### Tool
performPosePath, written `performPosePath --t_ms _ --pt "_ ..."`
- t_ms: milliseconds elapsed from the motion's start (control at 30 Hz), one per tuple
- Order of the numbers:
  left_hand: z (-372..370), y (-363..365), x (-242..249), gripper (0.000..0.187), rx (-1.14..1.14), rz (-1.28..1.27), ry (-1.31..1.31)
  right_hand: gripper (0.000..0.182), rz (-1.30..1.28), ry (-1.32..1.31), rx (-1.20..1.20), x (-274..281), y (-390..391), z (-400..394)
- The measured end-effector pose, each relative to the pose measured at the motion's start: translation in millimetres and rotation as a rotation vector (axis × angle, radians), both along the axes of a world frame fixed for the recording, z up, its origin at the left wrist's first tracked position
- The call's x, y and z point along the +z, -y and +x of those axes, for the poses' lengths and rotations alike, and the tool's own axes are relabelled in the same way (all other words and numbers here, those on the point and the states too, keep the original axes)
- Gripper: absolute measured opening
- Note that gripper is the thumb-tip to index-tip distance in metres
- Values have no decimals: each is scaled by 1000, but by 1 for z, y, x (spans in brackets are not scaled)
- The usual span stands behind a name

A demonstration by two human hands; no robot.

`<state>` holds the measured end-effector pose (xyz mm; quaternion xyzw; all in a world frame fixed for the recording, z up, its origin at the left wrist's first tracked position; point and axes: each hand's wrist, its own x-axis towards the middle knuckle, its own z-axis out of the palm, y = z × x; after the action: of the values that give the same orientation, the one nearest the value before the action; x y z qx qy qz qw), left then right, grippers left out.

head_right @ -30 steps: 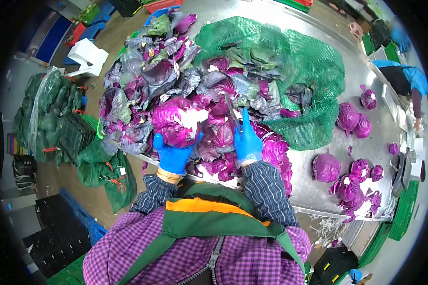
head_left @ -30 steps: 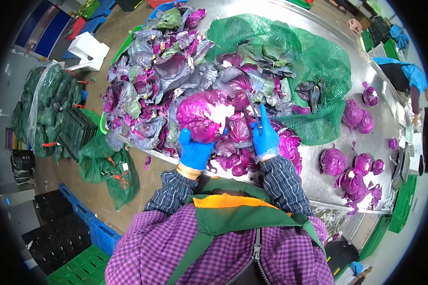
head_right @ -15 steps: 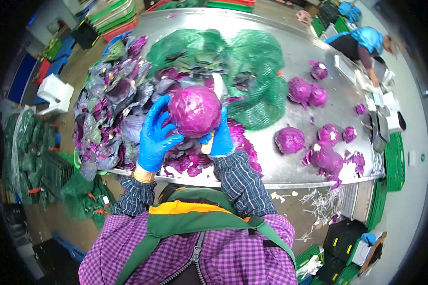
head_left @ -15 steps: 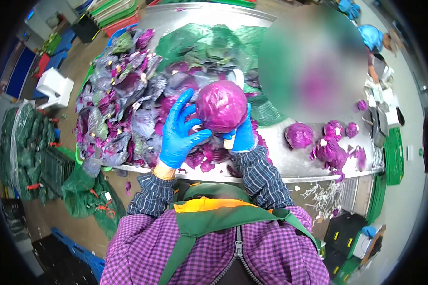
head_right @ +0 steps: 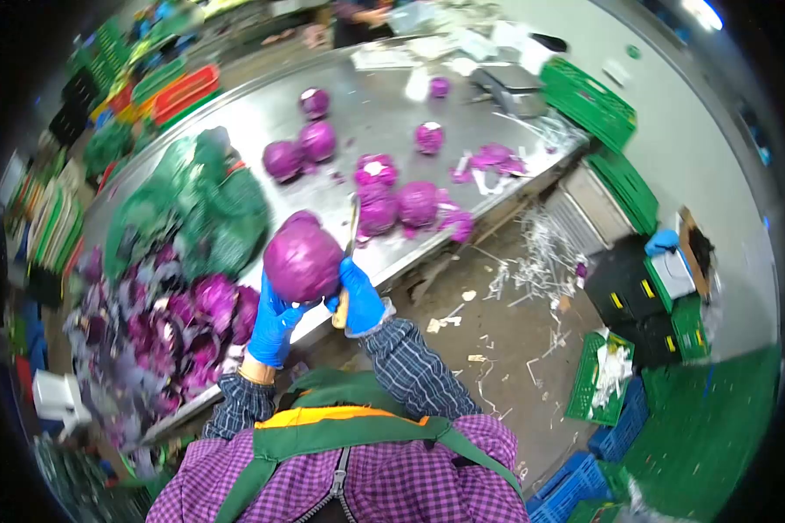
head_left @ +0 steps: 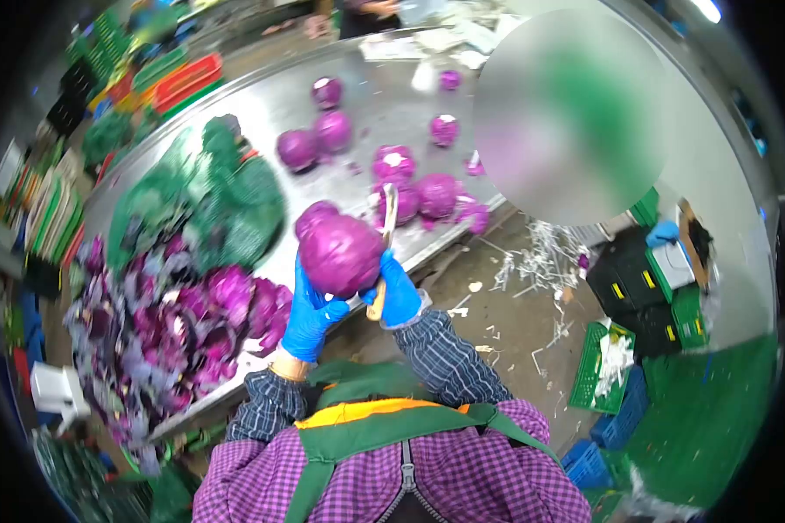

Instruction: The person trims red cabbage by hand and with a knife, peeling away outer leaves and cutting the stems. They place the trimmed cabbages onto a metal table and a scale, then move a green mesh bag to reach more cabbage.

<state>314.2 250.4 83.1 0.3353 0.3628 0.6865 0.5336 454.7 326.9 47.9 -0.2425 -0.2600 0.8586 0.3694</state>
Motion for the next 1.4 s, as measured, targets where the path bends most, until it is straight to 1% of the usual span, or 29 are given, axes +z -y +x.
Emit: performPosePath --t_ms 33,67,100,167,200,233,367,433,467,500,533,567,633,700,733,767,833,900,967,1000,1067,1100,1167,1200,1233,1267,1300,1367,1400 --pt "17 -12 -12 103 -14 -38 74 54 200 30 -69 13 -3 21" --pt "32 -29 -8 98 -58 -37 66 55 269 133 -118 22 -8 42" --pt "50 -41 -5 98 -84 -28 59 57 335 236 -166 30 -12 63" --pt "82 -59 0 95 -86 -129 79 51 284 400 -308 35 -21 95" --pt "92 -75 -15 94 -112 -92 10 44 230 444 -379 33 -24 111" --pt "105 -88 -21 94 -133 -87 2 45 198 458 -448 30 -29 126" --pt "168 -149 -13 90 -311 -133 103 30 147 507 -626 21 -57 192" --pt "201 -191 -11 84 -419 -219 179 25 118 529 -698 12 -74 230" --pt "218 -219 -10 81 -415 -237 119 22 98 465 -735 9 -84 249" --pt "232 -252 -9 81 -426 -237 118 20 81 401 -770 4 -94 267" --pt "246 -290 -9 80 -432 -228 62 21 128 416 -791 -12 -106 286" --pt "260 -330 -11 79 -436 -218 5 21 92 436 -752 -17 -118 305" --pt "287 -423 -25 79 -308 -215 -66 23 68 535 -685 -36 -147 337" --pt "311 -518 -21 82 -300 -201 -102 25 -20 606 -665 -62 -186 359" --pt "324 -573 -26 85 -234 -189 -171 25 164 700 -626 -84 -203 373" --pt "337 -628 -35 87 -165 -187 -243 26 -108 659 -566 -80 -228 383" --pt "363 -727 -34 92 -88 -175 -304 26 -177 760 -447 -99 -271 404" --pt "389 -826 -42 93 -23 -182 -302 30 -258 717 -413 -84 -312 419" --pt "407 -913 -52 94 94 8 -432 29 -245 745 -409 -90 -342 438" --pt "417 -952 -54 94 94 -1 -430 29 -302 745 -425 -86 -357 445" --pt "431 -1012 -65 101 207 -107 -655 29 -369 750 -435 -90 -378 455" --pt "436 -1023 -58 101 206 -116 -654 30 -419 766 -444 -94 -385 459" --pt "445 -1044 -47 106 195 -305 -973 30 -484 775 -457 -99 -405 464" --pt "443 -1060 -58 113 137 -336 -1017 31 -487 791 -435 -98 -413 464" --pt "444 -1067 -65 113 125 -352 -1023 32 -494 811 -406 -95 -417 464" --pt "442 -1067 -70 115 119 -263 -1005 32 -513 814 -393 -96 -421 464" --pt "437 -1067 -71 118 119 -168 -983 33 -450 795 -345 -100 -427 464" --pt "419 -1048 -77 115 92 -149 -1027 33 -401 774 -287 -103 -431 465" --pt "405 -1032 -80 108 89 -80 -935 33 -392 751 -270 -103 -434 466"
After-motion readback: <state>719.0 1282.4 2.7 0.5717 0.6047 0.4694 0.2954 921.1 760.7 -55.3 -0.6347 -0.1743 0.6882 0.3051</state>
